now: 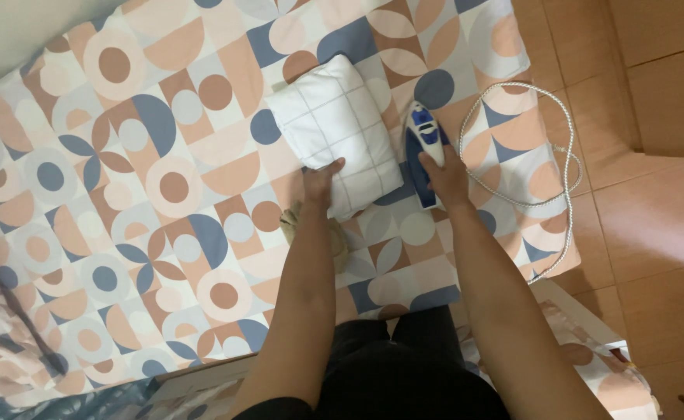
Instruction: Folding a white cloth, ironing the surface of a bedsheet, and placing the folded cloth into a wardrobe.
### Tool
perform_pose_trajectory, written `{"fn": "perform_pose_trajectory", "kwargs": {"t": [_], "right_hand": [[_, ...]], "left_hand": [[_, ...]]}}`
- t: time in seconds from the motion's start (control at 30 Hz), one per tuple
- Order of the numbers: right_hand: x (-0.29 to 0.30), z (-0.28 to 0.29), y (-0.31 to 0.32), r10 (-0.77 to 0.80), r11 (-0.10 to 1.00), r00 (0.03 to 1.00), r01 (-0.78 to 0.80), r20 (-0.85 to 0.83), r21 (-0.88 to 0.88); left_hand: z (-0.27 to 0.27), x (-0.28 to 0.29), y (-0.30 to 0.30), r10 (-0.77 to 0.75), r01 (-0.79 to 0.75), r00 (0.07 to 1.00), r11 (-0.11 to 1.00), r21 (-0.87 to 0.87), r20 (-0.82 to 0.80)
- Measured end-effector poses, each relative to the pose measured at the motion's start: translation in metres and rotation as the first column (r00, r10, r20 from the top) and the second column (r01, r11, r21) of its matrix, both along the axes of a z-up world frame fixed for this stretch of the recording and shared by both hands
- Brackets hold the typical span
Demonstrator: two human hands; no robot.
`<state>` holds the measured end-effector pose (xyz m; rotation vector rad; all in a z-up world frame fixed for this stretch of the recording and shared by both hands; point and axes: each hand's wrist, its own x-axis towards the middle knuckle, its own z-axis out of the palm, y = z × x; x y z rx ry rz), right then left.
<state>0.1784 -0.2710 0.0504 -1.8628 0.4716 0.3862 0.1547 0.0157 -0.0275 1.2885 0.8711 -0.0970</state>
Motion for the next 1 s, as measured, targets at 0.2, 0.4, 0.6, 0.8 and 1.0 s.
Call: {"fn": "perform_pose_trajectory", "kwargs": {"t": [0.2,0.4,0.6,0.8,1.0], "right_hand": [[0.004,-0.011,0.013,0.192,0.976,0.975,-0.177,-0.114,0.125],[-0.043,-0.095,-0.139,-0.203,0.934,0.840,0.320,0.503,-0.159],[-0.060,-0.101,-0.220,-0.325,0.710,0.935,0.141,-0.144,-0.690],[-0.061,-0.169,-0.221,-0.243,0.602,0.932,-0.071,-0.267,-0.795],[-0.060,-0.215,-0.251,-0.885,0.401,0.369,0.914,0.284,0.060]], "left_hand": [[0.068,0.008,0.005,-0.012,-0.023,0.986,0.979,-0.204,-0.164],[0.040,-0.026,0.041,-0.162,0.151,0.967,0.986,-0.069,-0.198],[0.043,-0.034,0.030,-0.029,0.012,0.958,0.998,-0.063,-0.284],[0.033,-0.034,0.027,-0.012,-0.001,0.977,0.998,-0.058,-0.213],[0.052,-0.039,0.017,0.016,-0.030,0.986,0.996,-0.082,-0.165]]}}
